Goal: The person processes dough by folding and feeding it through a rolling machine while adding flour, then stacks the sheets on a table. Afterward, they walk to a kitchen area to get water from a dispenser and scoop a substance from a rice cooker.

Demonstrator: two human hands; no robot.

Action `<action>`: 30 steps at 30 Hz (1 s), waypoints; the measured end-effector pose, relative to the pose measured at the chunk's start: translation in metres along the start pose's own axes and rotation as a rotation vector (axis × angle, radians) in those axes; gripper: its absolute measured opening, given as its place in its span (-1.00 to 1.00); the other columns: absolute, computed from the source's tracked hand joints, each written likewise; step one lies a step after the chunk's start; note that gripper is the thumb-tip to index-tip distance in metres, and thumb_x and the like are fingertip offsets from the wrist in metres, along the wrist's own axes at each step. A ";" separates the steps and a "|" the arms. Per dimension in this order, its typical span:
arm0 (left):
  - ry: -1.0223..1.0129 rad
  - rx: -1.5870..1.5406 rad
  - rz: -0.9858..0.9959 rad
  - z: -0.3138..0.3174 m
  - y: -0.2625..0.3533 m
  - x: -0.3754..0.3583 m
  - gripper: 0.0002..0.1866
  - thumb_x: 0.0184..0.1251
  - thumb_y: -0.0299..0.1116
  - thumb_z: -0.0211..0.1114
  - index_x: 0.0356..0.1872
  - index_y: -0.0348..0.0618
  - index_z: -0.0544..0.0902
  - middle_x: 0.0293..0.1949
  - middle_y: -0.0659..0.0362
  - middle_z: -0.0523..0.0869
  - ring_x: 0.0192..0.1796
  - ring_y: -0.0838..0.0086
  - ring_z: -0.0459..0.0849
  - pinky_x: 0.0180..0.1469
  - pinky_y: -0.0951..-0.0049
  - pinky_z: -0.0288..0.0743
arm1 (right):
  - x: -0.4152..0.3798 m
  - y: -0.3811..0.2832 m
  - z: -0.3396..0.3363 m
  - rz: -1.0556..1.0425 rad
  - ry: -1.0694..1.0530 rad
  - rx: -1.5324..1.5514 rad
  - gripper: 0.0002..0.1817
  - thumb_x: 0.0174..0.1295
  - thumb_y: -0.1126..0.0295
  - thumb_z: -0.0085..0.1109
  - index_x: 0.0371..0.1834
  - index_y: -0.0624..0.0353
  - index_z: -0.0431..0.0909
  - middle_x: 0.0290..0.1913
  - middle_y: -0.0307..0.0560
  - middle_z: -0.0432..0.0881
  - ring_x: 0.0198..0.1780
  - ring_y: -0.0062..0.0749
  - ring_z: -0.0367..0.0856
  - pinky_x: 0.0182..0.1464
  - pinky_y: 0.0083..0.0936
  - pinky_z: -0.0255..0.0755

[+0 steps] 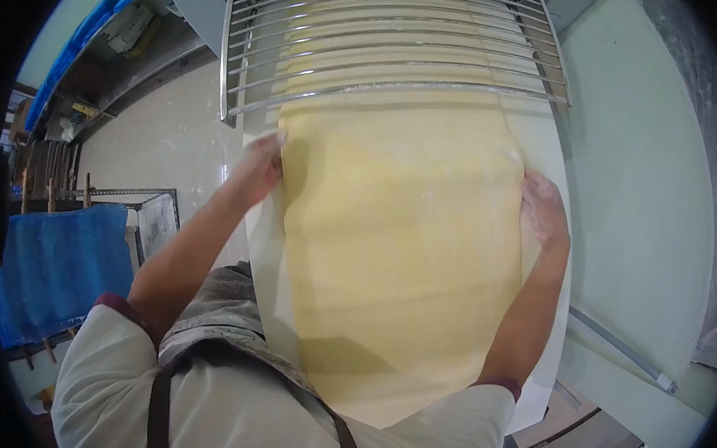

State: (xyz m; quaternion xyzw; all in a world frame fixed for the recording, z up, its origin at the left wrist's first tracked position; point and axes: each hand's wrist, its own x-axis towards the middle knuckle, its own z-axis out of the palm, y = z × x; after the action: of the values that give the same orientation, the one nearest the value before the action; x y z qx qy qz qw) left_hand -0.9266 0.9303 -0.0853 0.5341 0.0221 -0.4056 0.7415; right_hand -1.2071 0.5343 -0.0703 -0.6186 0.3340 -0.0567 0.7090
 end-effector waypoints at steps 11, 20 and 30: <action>0.015 0.048 0.066 -0.012 0.020 0.017 -0.73 0.38 -0.29 0.16 -0.10 -0.30 0.59 -0.17 0.12 0.69 -0.24 0.48 0.68 -0.15 0.49 0.55 | 0.004 -0.016 -0.013 -0.138 -0.096 0.056 -0.47 0.20 0.31 0.23 0.15 0.40 0.36 -0.02 -0.08 0.59 -0.02 -0.49 0.56 0.05 -0.51 0.45; 0.028 0.287 0.060 0.007 0.002 -0.024 -0.76 0.34 -0.35 0.20 -0.12 -0.33 0.60 -0.26 0.16 0.70 -0.30 0.56 0.65 -0.21 0.53 0.54 | -0.014 -0.016 0.013 -0.071 -0.205 -0.283 -0.48 0.10 0.36 0.32 0.09 0.39 0.43 -0.03 -0.05 0.62 -0.08 -0.47 0.62 -0.02 -0.54 0.48; -0.090 0.131 0.000 -0.008 0.013 -0.016 -0.65 0.42 -0.19 0.10 -0.01 -0.29 0.53 -0.15 0.16 0.67 -0.18 0.53 0.65 -0.13 0.48 0.56 | -0.001 -0.016 0.020 -0.006 -0.069 -0.033 -0.55 0.30 0.29 0.07 0.15 0.36 0.37 -0.06 -0.10 0.60 -0.06 -0.45 0.58 0.01 -0.48 0.45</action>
State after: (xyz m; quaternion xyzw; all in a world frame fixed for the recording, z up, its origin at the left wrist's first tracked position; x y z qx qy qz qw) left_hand -0.9261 0.9469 -0.0717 0.5626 -0.0378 -0.4298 0.7052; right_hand -1.1919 0.5476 -0.0550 -0.6329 0.3081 -0.0319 0.7096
